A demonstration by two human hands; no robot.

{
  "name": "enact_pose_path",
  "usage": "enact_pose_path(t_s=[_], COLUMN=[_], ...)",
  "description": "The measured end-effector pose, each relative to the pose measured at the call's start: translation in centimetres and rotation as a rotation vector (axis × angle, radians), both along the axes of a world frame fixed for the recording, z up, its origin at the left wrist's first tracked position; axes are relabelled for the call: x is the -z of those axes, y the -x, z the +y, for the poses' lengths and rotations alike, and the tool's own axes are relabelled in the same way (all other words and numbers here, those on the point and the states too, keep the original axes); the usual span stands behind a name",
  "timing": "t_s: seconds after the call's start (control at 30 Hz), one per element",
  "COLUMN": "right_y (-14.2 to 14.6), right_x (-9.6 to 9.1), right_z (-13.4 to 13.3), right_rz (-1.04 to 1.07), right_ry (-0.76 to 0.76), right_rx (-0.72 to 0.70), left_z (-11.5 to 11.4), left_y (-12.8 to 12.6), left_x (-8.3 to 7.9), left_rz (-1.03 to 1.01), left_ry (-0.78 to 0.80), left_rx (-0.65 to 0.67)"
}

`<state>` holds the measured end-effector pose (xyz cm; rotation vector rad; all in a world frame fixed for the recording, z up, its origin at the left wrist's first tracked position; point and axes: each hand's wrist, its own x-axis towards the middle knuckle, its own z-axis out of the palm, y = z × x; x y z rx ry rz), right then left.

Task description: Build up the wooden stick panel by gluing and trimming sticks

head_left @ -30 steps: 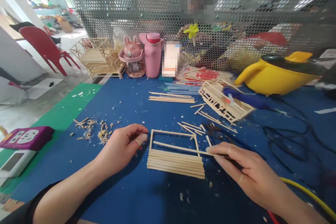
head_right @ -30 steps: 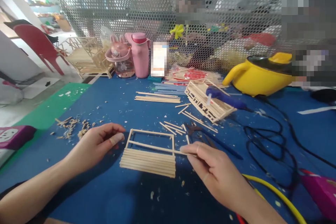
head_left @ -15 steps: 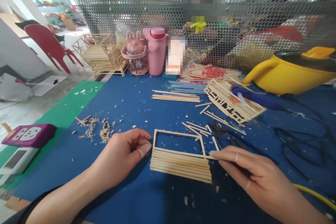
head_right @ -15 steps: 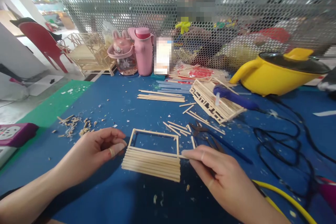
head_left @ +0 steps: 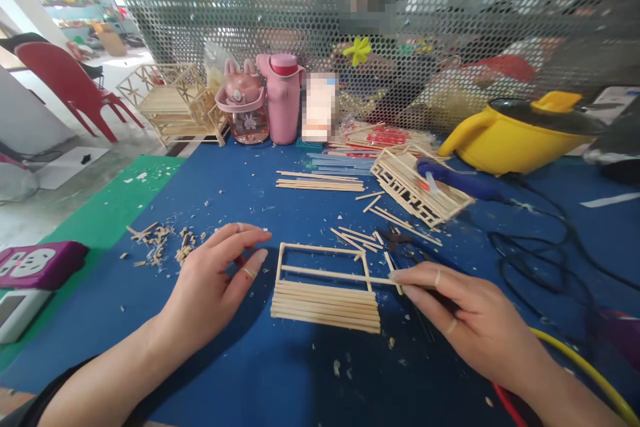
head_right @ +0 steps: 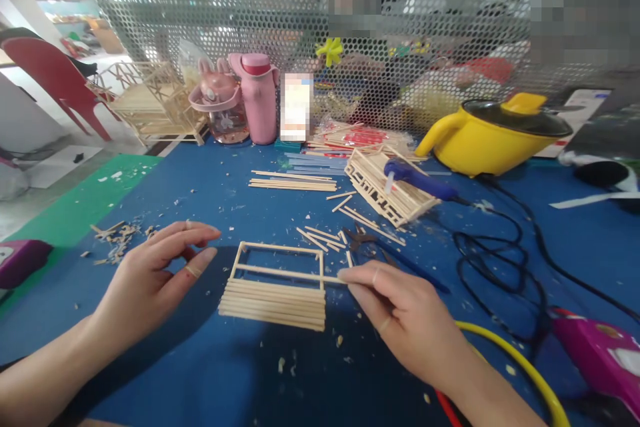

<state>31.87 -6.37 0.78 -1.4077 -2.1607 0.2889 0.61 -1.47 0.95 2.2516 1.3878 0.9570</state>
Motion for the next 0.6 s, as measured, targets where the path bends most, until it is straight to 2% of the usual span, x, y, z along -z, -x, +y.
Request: enact_pose_path(t_s=[0.07,0.1,0.17,0.23,0.3,0.37,0.43,0.5,0.53,0.6], right_y=[0.3,0.6,1.2,1.8,2.3,2.8,3.3,3.8,4.1,4.5], right_x=[-1.4,-2.3,-4.4,-6.4,-8.0,-8.5,-8.0,-6.9,-6.2,-5.2], right_z=[-0.6,-0.9,-1.6,-2.0,-2.1,-2.1,-1.9,-1.8,-1.7,-1.5], right_rz=[-0.003,-0.014,-0.048,-0.073,0.004,0.188,0.324,0.318,0.300,0.277], right_ry=[-0.098,-0.139,-0.214,-0.282,-0.394,-0.478,-0.410,-0.164,-0.045,0.107], right_rx=[-0.004,-0.018,-0.044,0.014,0.154,0.263,0.260,0.184,0.142,0.075], left_z=[-0.3,-0.4,-0.6,-0.5,-0.1,0.2,0.1,-0.5,-0.8,-1.4], left_y=[-1.0,-1.7,-3.3,-5.1,-6.7,-7.9,-8.9,-9.6,-9.9,-10.1], left_x=[-1.4,-2.3,-4.3,-6.1,-7.4,-8.1,-8.2,-7.7,-7.3,-6.2], left_rz=[0.073,0.124,0.233,0.281,0.179,-0.061,-0.366,-0.617,-0.698,-0.756], left_ry=[-0.184,-0.231,-0.231,-0.167,-0.128,-0.019,0.213,0.457,0.527,0.526], left_rx=[0.124,0.229,0.416,0.516,0.504,0.406,0.369,0.425,0.458,0.475])
